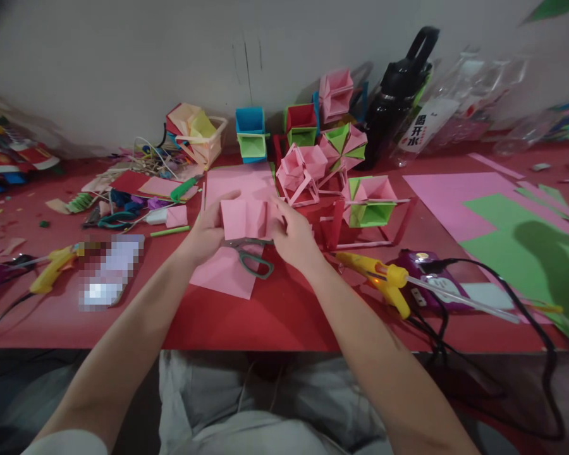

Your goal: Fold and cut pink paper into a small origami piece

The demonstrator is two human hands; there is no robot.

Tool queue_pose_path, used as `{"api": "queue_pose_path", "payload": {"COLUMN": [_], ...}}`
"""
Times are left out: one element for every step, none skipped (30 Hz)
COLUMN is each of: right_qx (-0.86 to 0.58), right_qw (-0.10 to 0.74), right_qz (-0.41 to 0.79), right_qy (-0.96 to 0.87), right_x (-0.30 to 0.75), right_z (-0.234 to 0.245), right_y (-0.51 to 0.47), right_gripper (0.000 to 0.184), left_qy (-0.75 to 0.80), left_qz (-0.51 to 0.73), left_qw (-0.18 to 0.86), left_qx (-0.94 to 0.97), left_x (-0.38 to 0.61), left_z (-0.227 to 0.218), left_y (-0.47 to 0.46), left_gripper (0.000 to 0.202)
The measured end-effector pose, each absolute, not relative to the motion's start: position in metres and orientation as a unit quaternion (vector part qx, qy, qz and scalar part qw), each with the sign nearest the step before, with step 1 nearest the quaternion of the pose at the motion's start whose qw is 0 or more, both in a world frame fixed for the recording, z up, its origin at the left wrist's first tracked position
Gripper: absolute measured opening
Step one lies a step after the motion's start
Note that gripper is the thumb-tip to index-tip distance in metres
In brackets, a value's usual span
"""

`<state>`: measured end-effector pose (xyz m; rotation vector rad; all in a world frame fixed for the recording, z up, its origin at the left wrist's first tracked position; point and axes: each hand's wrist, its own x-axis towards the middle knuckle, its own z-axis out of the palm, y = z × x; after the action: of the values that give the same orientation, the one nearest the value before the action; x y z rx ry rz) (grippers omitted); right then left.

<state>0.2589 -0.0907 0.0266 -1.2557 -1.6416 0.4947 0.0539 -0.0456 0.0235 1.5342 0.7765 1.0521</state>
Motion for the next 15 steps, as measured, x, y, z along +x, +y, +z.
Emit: {"api": "queue_pose_path", "payload": {"right_qx": [-0.524,-0.530,-0.534,-0.535,-0.535,-0.533,-0.529,-0.525,-0.520,-0.516,-0.511,-0.506,-0.500,-0.495,-0.491], "right_qw": [0.502,0.515,0.523,0.527,0.527,0.524,0.518,0.511,0.501,0.490,0.480,0.471,0.466,0.466,0.471], "right_qz": [0.206,0.212,0.221,0.231,0.236,0.235,0.227,0.214,0.199,0.187,0.179,0.178,0.184,0.195,0.208], "right_qy": [-0.657,-0.639,-0.626,-0.618,-0.616,-0.621,-0.632,-0.646,-0.662,-0.678,-0.691,-0.700,-0.706,-0.707,-0.703], "right_x": [0.260,0.262,0.263,0.264,0.266,0.267,0.267,0.268,0.268,0.267,0.266,0.265,0.263,0.261,0.260], "right_z": [0.027,0.028,0.029,0.030,0.031,0.032,0.034,0.035,0.036,0.036,0.036,0.036,0.036,0.035,0.034], "right_y": [-0.089,-0.089,-0.088,-0.087,-0.087,-0.087,-0.088,-0.089,-0.089,-0.090,-0.091,-0.092,-0.093,-0.093,-0.094], "right_gripper": [0.044,0.042,0.039,0.036,0.031,0.026,0.021,0.017,0.016,0.017,0.018,0.020,0.022,0.024,0.027], "left_qy": [0.342,0.359,0.376,0.389,0.395,0.391,0.380,0.365,0.353,0.348,0.353,0.366,0.384,0.401,0.413], "left_qz": [0.447,0.450,0.450,0.447,0.445,0.441,0.438,0.435,0.431,0.426,0.419,0.408,0.395,0.378,0.360], "left_qw": [0.546,0.562,0.581,0.599,0.616,0.633,0.649,0.662,0.672,0.678,0.679,0.674,0.662,0.643,0.620], "left_qx": [0.620,0.593,0.565,0.538,0.517,0.502,0.494,0.490,0.488,0.487,0.489,0.495,0.509,0.532,0.561], "left_x": [0.054,0.053,0.054,0.053,0.053,0.052,0.051,0.050,0.049,0.048,0.048,0.048,0.048,0.049,0.050], "left_z": [0.025,0.027,0.030,0.033,0.037,0.042,0.046,0.050,0.053,0.056,0.057,0.057,0.057,0.055,0.053], "left_y": [-0.045,-0.046,-0.046,-0.047,-0.048,-0.050,-0.051,-0.052,-0.053,-0.053,-0.054,-0.054,-0.055,-0.055,-0.055], "left_gripper": [0.083,0.085,0.085,0.085,0.081,0.075,0.067,0.057,0.050,0.047,0.048,0.052,0.054,0.055,0.055]}}
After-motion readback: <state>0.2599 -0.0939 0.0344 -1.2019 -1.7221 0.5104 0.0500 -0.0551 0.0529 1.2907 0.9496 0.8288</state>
